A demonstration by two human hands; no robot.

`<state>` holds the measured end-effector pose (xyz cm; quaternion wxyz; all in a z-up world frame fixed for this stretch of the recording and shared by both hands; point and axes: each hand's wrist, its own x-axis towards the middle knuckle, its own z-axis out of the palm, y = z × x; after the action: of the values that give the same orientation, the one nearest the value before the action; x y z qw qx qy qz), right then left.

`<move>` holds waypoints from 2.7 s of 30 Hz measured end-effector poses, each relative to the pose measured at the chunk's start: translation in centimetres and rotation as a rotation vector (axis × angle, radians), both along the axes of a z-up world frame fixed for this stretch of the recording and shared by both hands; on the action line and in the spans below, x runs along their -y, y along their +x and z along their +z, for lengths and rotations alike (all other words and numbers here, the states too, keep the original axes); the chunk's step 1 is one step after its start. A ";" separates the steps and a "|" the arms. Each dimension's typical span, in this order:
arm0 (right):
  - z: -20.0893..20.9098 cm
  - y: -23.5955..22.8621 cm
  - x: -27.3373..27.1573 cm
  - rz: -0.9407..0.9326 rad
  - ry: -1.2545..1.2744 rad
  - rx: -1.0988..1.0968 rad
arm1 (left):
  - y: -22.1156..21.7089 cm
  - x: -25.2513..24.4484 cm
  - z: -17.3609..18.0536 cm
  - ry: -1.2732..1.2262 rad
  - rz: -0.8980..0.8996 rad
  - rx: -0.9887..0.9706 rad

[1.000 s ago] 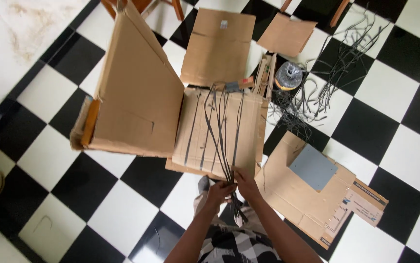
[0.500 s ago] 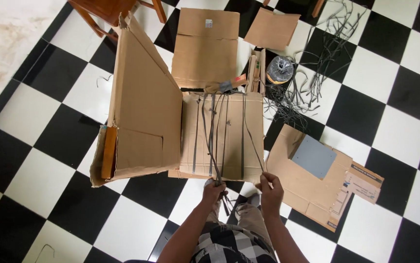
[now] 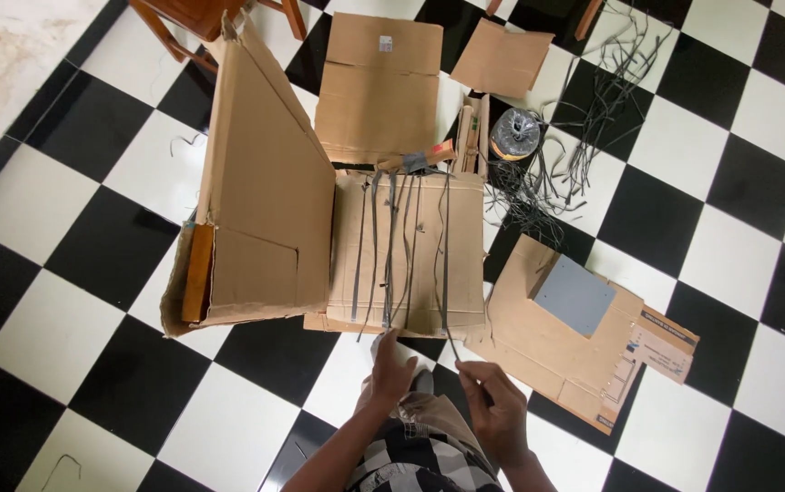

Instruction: Wrapping a wooden chair seat with cardboard and securing it with plastic ties

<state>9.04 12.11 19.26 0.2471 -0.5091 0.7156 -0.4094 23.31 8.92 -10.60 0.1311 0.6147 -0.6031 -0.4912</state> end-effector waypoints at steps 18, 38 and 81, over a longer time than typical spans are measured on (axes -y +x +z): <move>1.7 -12.1 -3.5 -0.468 -0.064 -0.006 | 8.7 -3.8 20.7 0.041 -0.313 -0.553; -0.7 4.8 10.6 -0.157 -0.103 0.564 | 27.7 11.7 37.7 -0.657 0.420 -0.478; -6.3 24.5 21.7 -0.126 0.126 0.531 | 25.0 24.7 21.7 -0.078 0.512 -0.604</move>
<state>33.51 -9.56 12.91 0.4310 -0.3221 0.6802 -0.4978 48.29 -15.77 11.09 0.4443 0.5675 -0.3828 -0.5779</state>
